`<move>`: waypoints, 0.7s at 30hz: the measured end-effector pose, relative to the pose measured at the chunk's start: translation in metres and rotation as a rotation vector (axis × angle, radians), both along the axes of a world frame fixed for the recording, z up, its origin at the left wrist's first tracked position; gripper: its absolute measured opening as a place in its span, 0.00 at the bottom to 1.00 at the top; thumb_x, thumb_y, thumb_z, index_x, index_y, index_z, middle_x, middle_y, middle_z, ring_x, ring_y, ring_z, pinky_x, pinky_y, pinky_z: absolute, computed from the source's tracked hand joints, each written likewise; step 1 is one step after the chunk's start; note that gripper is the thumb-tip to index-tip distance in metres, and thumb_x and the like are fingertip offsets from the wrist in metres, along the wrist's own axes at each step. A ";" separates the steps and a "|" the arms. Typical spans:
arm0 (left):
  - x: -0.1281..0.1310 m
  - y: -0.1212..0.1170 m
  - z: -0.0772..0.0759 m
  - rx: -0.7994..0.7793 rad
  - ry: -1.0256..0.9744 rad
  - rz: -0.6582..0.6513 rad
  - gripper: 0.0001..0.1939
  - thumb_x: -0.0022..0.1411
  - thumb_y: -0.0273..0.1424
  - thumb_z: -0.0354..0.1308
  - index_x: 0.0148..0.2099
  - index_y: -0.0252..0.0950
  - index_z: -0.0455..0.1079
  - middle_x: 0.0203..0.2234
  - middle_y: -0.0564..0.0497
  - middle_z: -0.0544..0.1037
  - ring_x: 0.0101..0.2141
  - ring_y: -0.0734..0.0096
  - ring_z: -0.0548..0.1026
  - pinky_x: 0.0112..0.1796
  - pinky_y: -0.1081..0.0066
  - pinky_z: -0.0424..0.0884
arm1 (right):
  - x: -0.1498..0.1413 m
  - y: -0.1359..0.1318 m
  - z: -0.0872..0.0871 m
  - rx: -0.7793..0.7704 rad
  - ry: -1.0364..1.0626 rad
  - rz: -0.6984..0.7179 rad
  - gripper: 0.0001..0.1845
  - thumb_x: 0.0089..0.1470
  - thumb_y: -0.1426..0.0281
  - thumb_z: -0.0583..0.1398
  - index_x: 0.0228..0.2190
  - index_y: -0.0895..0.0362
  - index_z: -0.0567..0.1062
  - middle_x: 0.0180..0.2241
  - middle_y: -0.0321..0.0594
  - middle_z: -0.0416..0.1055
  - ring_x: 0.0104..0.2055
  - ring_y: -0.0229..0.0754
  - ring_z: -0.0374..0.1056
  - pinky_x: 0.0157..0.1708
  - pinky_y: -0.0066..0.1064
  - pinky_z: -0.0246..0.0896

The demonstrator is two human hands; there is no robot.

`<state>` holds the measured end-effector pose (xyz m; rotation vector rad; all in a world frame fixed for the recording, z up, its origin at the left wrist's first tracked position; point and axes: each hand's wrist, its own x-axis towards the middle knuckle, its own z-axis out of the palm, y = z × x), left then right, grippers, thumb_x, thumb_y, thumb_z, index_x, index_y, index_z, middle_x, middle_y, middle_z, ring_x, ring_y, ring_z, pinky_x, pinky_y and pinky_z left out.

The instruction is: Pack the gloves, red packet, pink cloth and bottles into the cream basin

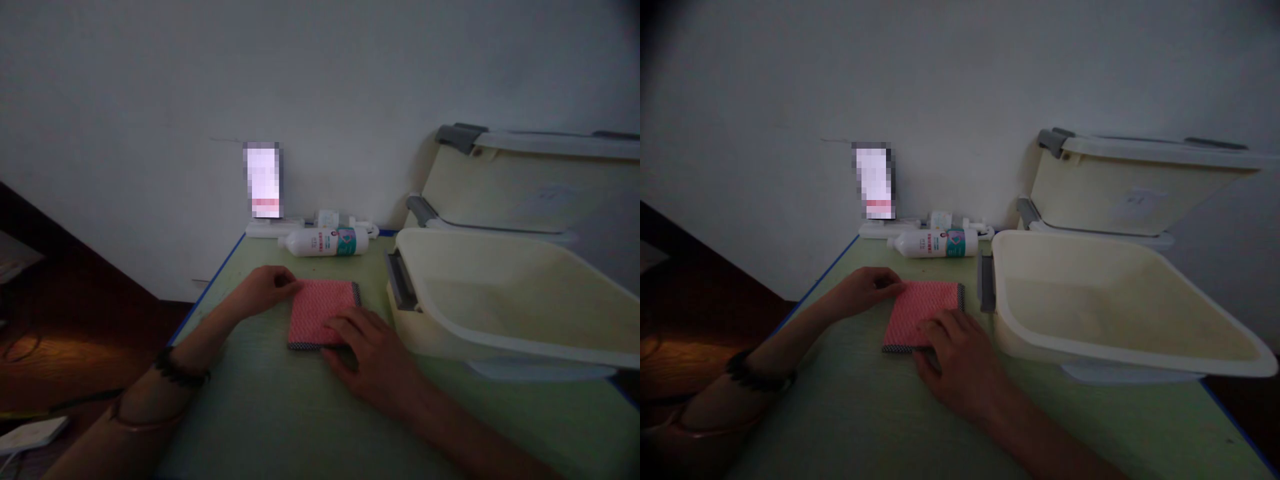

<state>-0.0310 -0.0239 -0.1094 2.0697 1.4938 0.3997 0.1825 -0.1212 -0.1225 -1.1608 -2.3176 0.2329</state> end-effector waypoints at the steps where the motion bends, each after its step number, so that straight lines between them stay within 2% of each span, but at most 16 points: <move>1: 0.000 0.000 0.000 -0.005 -0.012 0.003 0.18 0.55 0.43 0.52 0.31 0.33 0.72 0.25 0.48 0.76 0.27 0.68 0.72 0.29 0.71 0.64 | -0.002 -0.001 -0.002 -0.007 -0.014 0.012 0.14 0.51 0.71 0.59 0.42 0.58 0.71 0.41 0.43 0.71 0.43 0.46 0.65 0.45 0.42 0.63; 7: 0.001 0.001 -0.003 -0.035 -0.105 0.061 0.15 0.55 0.41 0.52 0.30 0.34 0.70 0.26 0.47 0.78 0.29 0.66 0.75 0.31 0.69 0.67 | -0.007 -0.001 -0.010 0.021 -0.054 0.034 0.08 0.53 0.76 0.58 0.36 0.57 0.75 0.35 0.40 0.72 0.38 0.44 0.66 0.41 0.39 0.64; 12: 0.005 0.001 -0.004 -0.051 -0.189 0.097 0.14 0.55 0.41 0.52 0.31 0.34 0.69 0.28 0.47 0.79 0.30 0.66 0.76 0.32 0.69 0.68 | -0.006 0.001 -0.009 0.036 -0.020 0.024 0.08 0.54 0.78 0.56 0.34 0.58 0.75 0.32 0.40 0.72 0.37 0.42 0.66 0.40 0.37 0.65; 17: 0.005 0.001 -0.004 -0.081 -0.275 0.088 0.15 0.54 0.41 0.55 0.39 0.36 0.65 0.27 0.50 0.80 0.29 0.67 0.76 0.30 0.70 0.68 | -0.007 0.001 -0.010 0.026 -0.023 -0.002 0.09 0.53 0.73 0.60 0.38 0.58 0.74 0.36 0.41 0.72 0.39 0.44 0.66 0.40 0.39 0.64; 21: 0.003 0.001 -0.005 -0.098 -0.397 0.041 0.18 0.52 0.39 0.59 0.43 0.35 0.66 0.29 0.50 0.80 0.31 0.67 0.76 0.34 0.68 0.69 | -0.007 0.002 -0.011 0.041 -0.077 -0.008 0.07 0.53 0.76 0.59 0.35 0.57 0.75 0.33 0.40 0.72 0.37 0.43 0.66 0.40 0.38 0.64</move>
